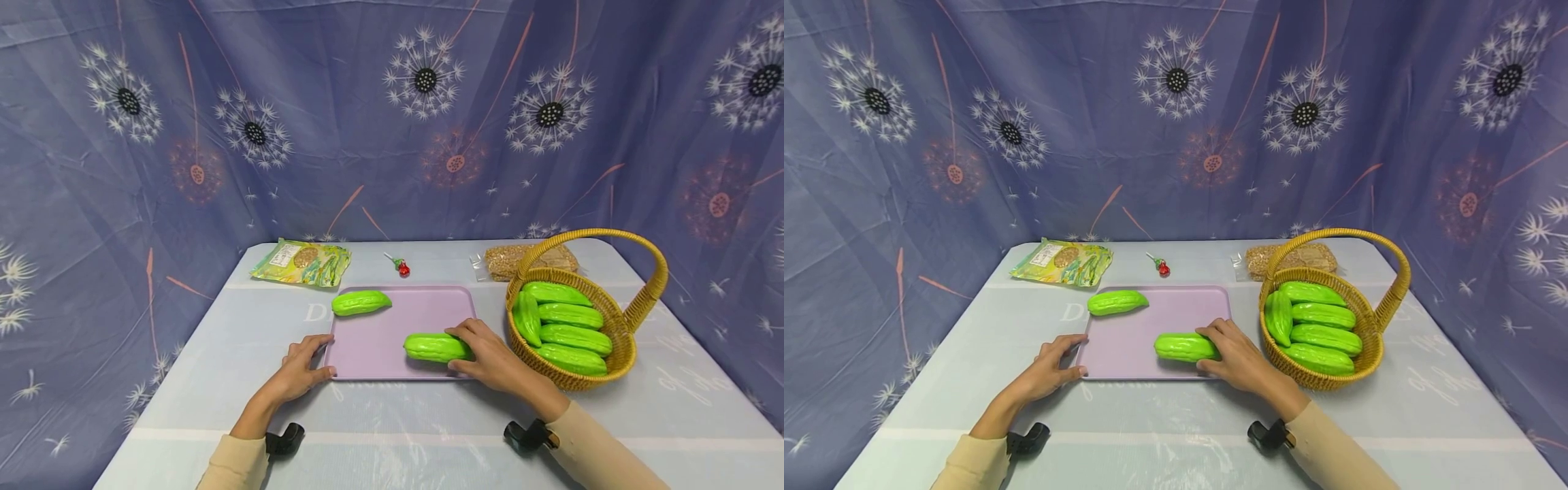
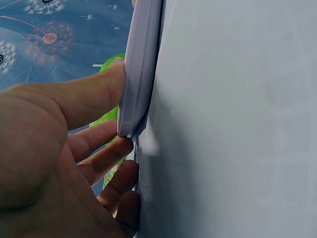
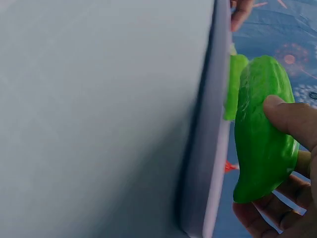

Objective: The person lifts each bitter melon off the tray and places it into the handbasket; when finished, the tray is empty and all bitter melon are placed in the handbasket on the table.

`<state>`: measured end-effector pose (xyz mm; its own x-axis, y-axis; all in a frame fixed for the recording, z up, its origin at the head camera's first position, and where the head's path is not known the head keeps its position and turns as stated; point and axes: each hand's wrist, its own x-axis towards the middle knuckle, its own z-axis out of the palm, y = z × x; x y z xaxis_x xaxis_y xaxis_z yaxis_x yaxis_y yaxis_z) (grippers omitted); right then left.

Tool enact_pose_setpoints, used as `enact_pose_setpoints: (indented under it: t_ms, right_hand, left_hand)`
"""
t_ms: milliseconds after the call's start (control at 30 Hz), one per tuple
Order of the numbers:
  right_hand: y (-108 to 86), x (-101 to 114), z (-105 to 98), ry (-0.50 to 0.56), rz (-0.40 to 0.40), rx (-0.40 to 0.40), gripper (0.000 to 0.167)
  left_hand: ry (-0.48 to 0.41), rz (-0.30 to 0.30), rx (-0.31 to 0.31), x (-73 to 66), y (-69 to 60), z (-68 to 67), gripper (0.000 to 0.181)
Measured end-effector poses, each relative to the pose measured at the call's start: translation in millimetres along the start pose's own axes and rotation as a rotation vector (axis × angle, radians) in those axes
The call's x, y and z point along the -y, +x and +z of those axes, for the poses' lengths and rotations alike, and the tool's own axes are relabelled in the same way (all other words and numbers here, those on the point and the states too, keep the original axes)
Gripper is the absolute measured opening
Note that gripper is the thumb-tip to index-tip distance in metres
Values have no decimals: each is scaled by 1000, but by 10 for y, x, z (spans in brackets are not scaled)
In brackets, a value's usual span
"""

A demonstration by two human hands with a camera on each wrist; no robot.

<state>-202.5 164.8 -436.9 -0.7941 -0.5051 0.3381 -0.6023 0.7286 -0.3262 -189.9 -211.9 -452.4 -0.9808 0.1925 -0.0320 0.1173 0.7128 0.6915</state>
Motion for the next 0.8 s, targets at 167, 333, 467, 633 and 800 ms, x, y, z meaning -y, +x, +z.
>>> enact_pose_setpoints:
  t_ms: [167,333,467,633,800]
  right_hand:
    - [-61,2,-213,-5,-13,-62,57]
    - [-118,-27,-422,-12,-33,-128,57]
    - [-161,-82,-577,-35,-38,-174,58]
    - [-227,-171,-766,-81,-23,-209,59]
    - [-299,-278,-938,-112,14,-216,60]
  left_hand:
    - [1,-3,2,2,-3,-2,61]
    - [-1,-5,5,6,-6,-2,60]
    - [-4,-5,3,12,-7,0,61]
    - [6,-1,1,17,-5,3,60]
    - [-3,-5,1,7,-8,-1,60]
